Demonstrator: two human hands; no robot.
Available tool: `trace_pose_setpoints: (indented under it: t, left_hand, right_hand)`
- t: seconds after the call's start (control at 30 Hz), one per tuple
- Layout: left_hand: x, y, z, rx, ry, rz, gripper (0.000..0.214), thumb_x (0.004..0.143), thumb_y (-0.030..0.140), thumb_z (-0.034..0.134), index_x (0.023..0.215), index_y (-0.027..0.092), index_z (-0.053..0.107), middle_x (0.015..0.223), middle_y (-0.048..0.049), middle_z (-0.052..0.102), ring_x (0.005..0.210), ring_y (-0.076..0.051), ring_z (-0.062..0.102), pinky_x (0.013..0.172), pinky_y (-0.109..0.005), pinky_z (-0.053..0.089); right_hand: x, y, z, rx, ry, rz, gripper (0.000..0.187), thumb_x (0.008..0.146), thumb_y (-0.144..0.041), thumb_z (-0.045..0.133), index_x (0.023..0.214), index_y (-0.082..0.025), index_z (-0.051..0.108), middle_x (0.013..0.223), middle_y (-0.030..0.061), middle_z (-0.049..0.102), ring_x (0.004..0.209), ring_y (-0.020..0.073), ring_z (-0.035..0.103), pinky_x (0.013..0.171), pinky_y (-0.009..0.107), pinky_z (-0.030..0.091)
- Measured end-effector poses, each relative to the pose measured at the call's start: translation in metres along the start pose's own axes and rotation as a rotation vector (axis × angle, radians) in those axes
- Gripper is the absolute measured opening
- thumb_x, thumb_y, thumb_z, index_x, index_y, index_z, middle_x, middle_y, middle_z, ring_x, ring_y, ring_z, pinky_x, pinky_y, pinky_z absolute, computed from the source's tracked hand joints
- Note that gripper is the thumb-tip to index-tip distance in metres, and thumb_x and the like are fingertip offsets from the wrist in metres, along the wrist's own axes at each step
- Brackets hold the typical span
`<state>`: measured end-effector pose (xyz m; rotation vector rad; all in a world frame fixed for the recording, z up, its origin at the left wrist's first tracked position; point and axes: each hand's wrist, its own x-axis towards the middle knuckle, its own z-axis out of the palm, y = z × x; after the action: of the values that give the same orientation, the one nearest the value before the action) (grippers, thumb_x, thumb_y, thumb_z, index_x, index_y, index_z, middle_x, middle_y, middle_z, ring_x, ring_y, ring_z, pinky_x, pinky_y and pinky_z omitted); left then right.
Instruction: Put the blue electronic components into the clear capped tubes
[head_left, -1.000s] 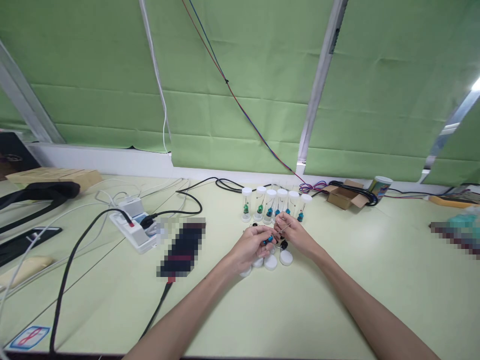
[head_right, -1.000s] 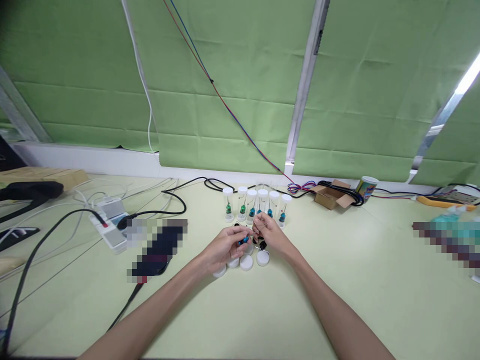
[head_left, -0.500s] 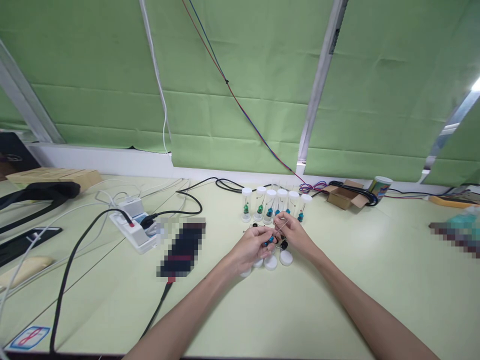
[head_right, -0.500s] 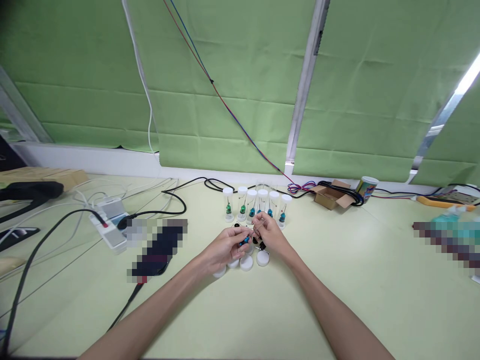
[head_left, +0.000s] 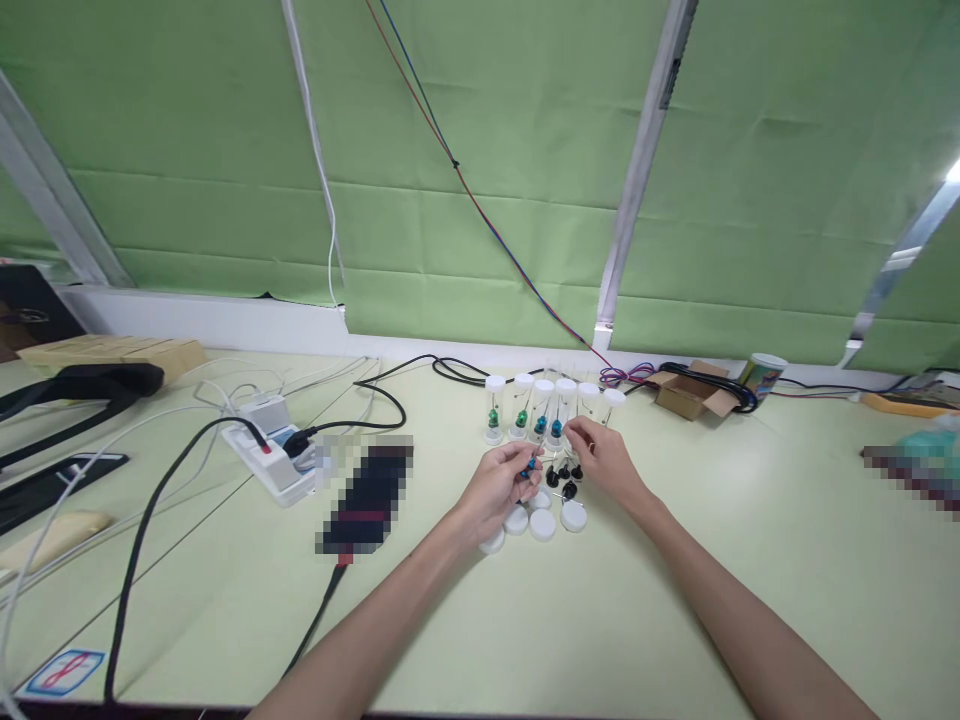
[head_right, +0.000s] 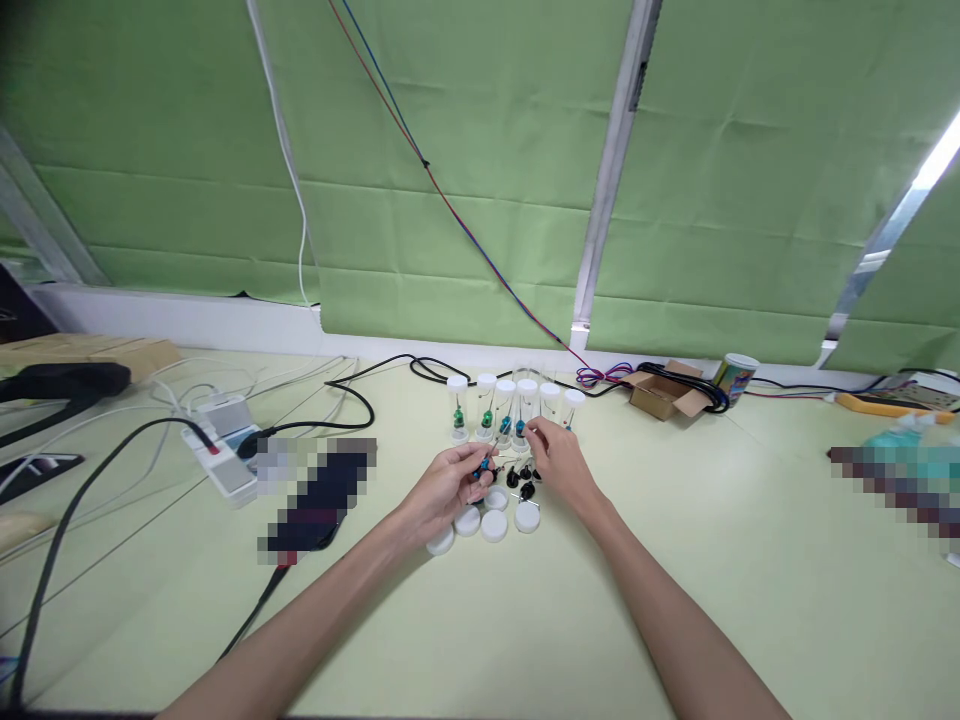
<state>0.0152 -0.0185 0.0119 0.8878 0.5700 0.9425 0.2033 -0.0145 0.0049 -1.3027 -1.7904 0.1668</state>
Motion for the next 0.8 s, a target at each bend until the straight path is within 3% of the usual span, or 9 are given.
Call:
trace_pose_setpoints:
  t: [0.33,0.8]
  left_hand:
    - [0.000,0.000,0.000,0.041,0.141,0.018,0.002,0.081,0.013,0.057,0.081,0.011,0.057,0.068,-0.0025,0.052,0.050,-0.009,0.051,0.043,-0.020,0.040]
    - [0.000,-0.001,0.000,0.087,0.190,0.009,0.003,0.085,0.011,0.052,0.082,0.012,0.054,0.067,-0.0027,0.054,0.051,-0.011,0.057,0.048,-0.023,0.049]
  right_hand:
    - [-0.001,0.009,-0.004,-0.389,-0.192,0.056,0.028,0.088,-0.016,0.045,0.100,-0.022,0.069,0.100,0.0053,0.071,0.092,0.0210,0.063,0.072,0.026,0.041]
    - [0.000,0.024,0.001,-0.389,-0.348,0.036,0.036,0.084,-0.006,0.045,0.105,-0.020,0.071,0.104,0.0079,0.070,0.097,0.0204,0.063,0.078,0.023,0.043]
